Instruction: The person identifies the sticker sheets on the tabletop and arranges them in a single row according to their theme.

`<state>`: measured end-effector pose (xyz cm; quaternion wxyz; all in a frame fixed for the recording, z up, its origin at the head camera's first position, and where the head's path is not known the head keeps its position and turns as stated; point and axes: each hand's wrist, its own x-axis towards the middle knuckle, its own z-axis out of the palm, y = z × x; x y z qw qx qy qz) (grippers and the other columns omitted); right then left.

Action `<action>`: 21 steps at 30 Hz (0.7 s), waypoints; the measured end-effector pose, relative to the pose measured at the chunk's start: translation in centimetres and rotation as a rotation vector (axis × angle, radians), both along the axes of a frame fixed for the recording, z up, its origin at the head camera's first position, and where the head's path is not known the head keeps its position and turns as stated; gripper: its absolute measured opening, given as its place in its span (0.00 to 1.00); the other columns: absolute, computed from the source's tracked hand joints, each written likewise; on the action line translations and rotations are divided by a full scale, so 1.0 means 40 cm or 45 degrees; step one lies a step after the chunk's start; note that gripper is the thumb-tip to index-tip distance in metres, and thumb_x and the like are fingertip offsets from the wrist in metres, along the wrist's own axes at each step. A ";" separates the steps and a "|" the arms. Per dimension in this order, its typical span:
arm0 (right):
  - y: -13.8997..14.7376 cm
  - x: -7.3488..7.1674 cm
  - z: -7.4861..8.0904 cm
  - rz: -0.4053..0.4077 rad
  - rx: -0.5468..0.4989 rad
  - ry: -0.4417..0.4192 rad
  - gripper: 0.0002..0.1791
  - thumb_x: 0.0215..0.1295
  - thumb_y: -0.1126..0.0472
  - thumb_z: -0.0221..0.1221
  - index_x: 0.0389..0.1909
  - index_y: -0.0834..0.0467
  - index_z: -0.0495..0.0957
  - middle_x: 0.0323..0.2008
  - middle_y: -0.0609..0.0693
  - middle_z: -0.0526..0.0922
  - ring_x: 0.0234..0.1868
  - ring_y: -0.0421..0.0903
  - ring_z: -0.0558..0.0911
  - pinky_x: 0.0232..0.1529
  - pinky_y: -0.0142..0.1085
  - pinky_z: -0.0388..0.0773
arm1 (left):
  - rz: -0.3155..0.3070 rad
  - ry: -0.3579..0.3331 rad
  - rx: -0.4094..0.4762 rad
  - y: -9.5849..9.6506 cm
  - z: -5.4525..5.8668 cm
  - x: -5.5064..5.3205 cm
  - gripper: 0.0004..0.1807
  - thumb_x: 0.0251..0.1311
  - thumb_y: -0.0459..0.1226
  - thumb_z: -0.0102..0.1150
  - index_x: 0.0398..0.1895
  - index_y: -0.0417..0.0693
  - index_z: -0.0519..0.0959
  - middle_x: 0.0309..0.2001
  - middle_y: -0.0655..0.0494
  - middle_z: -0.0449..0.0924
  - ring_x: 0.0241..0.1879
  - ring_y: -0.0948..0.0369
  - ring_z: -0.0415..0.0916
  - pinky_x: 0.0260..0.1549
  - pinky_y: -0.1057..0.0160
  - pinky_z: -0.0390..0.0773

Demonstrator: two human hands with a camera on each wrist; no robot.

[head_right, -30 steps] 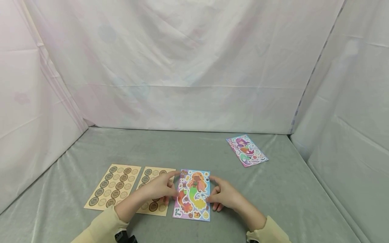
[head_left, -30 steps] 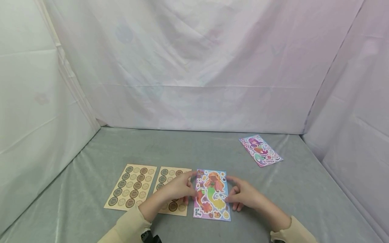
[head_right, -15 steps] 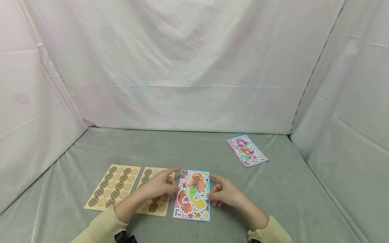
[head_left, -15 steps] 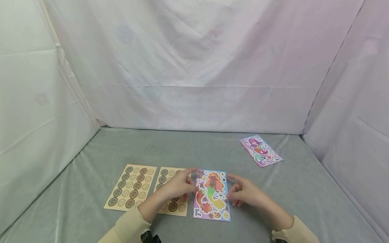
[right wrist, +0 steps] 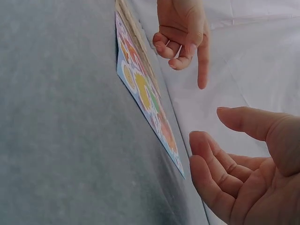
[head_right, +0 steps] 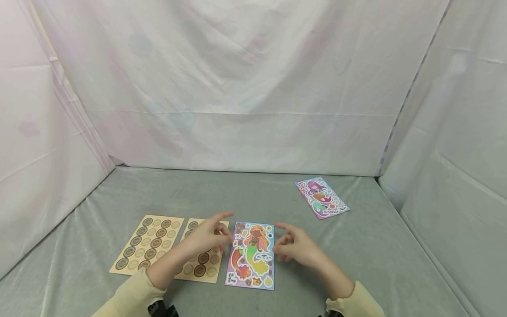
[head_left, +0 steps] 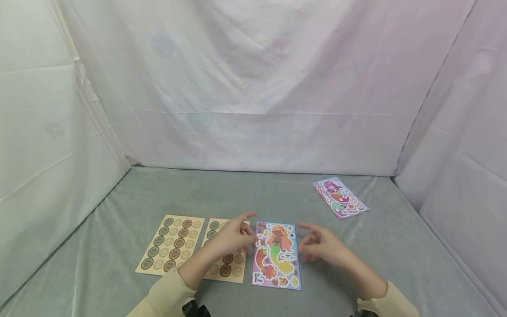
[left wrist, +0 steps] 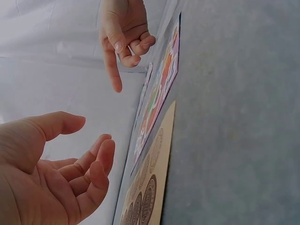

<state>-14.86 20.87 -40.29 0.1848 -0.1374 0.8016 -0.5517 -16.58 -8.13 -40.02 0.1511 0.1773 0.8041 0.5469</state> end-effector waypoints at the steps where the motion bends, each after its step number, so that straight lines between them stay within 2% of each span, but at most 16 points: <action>1: 0.001 -0.001 0.002 -0.009 0.005 0.014 0.39 0.59 0.67 0.63 0.68 0.72 0.56 0.33 0.57 0.82 0.29 0.54 0.81 0.29 0.43 0.80 | 0.001 0.011 0.003 -0.001 0.001 0.000 0.38 0.59 0.31 0.61 0.71 0.39 0.57 0.31 0.53 0.79 0.24 0.50 0.79 0.20 0.56 0.78; 4: 0.006 -0.002 0.005 -0.023 0.005 0.045 0.38 0.59 0.67 0.63 0.67 0.72 0.57 0.34 0.58 0.82 0.29 0.55 0.81 0.29 0.43 0.80 | 0.010 0.033 0.013 -0.002 0.004 -0.002 0.37 0.59 0.31 0.60 0.71 0.39 0.57 0.33 0.53 0.79 0.25 0.49 0.79 0.20 0.55 0.78; 14: 0.009 -0.009 0.016 -0.078 -0.010 0.072 0.38 0.58 0.66 0.64 0.67 0.71 0.59 0.37 0.57 0.82 0.33 0.54 0.82 0.32 0.42 0.80 | 0.056 0.115 0.008 0.006 0.008 -0.019 0.37 0.57 0.31 0.63 0.69 0.38 0.60 0.33 0.54 0.79 0.28 0.50 0.78 0.23 0.63 0.74; 21: 0.013 -0.011 0.026 -0.090 -0.007 0.093 0.36 0.60 0.65 0.63 0.66 0.71 0.61 0.40 0.60 0.81 0.35 0.53 0.82 0.33 0.43 0.80 | 0.062 0.165 -0.001 0.014 0.011 -0.030 0.37 0.55 0.33 0.65 0.69 0.40 0.63 0.35 0.57 0.81 0.31 0.59 0.76 0.27 0.64 0.74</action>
